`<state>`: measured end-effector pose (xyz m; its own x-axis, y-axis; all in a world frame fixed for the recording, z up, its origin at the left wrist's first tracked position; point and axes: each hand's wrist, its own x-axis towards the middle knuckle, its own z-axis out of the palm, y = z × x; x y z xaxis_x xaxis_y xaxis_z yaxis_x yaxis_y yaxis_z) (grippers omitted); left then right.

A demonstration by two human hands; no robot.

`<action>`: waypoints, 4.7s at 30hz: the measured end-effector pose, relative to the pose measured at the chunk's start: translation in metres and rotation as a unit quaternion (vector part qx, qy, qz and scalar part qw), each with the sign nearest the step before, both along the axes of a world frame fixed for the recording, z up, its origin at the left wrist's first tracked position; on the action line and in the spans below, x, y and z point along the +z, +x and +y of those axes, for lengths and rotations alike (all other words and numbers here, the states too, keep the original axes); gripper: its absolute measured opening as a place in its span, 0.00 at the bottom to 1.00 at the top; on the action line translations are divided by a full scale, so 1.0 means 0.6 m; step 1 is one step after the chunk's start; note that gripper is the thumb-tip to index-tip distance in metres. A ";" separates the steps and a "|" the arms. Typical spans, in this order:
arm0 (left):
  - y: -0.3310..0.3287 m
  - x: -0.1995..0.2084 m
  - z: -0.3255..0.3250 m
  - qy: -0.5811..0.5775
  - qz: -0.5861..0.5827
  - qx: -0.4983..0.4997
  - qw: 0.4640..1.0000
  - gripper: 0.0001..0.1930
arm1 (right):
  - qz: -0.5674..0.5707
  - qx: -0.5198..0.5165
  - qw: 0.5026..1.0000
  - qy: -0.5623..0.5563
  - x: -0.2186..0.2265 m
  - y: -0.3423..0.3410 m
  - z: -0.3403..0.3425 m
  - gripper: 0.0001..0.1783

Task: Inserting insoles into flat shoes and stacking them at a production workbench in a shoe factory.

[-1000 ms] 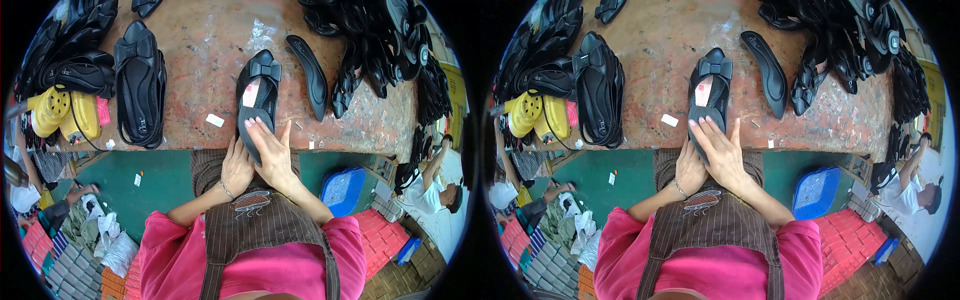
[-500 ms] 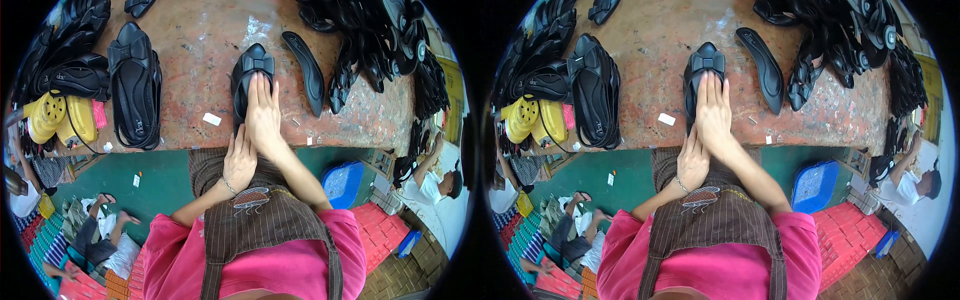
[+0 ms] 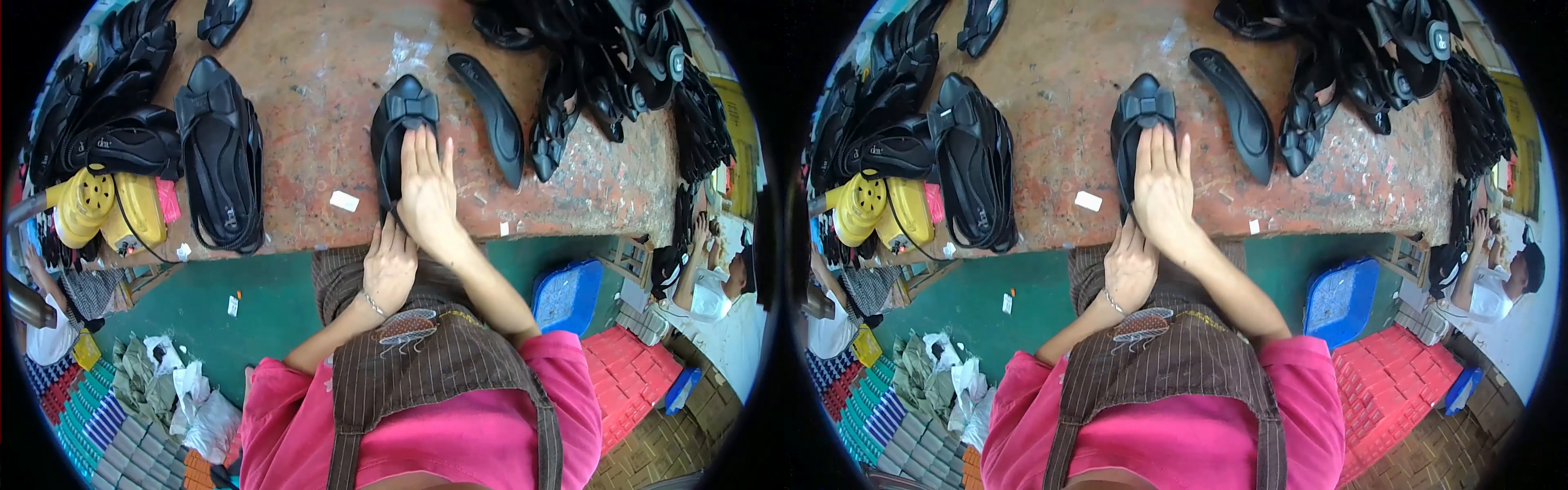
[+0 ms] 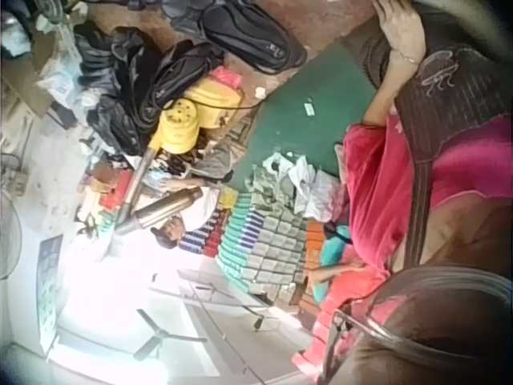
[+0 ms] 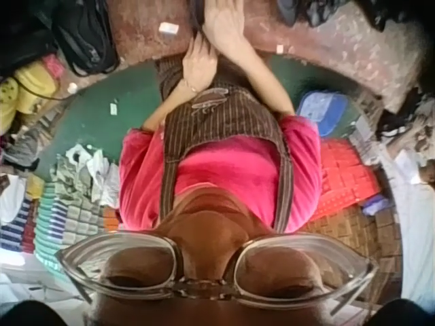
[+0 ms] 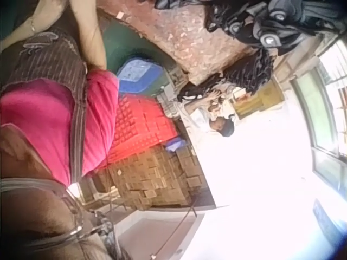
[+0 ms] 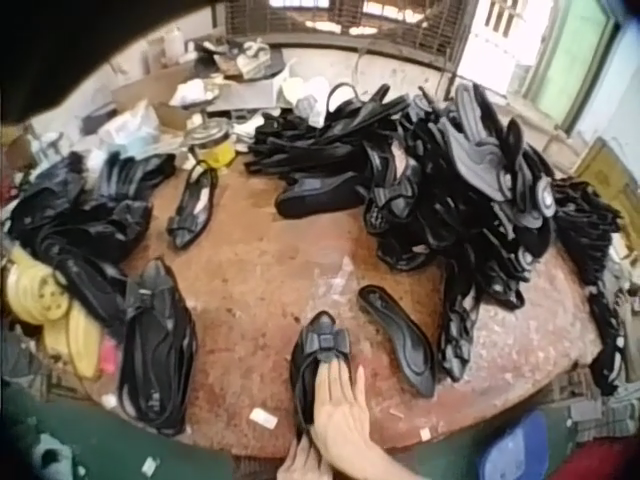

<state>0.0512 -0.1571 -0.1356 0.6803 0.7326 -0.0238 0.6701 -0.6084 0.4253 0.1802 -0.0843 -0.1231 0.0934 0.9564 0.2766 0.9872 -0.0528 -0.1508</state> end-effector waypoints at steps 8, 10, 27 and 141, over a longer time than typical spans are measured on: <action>0.004 0.002 0.002 -0.007 0.013 0.006 1.000 0.23 | 0.015 0.021 0.999 0.043 -0.016 -0.005 0.025 0.19; 0.002 0.001 -0.001 -0.017 0.042 0.003 0.999 0.28 | -0.046 0.027 0.997 0.064 -0.008 -0.003 0.036 0.18; 0.003 0.102 0.186 -0.111 0.116 0.147 0.976 0.25 | 0.114 -0.125 0.985 0.026 -0.007 0.197 0.061 0.49; -0.020 0.031 0.084 -0.166 -0.178 0.217 0.945 0.09 | 0.094 -0.064 0.980 0.161 0.036 0.125 0.040 0.18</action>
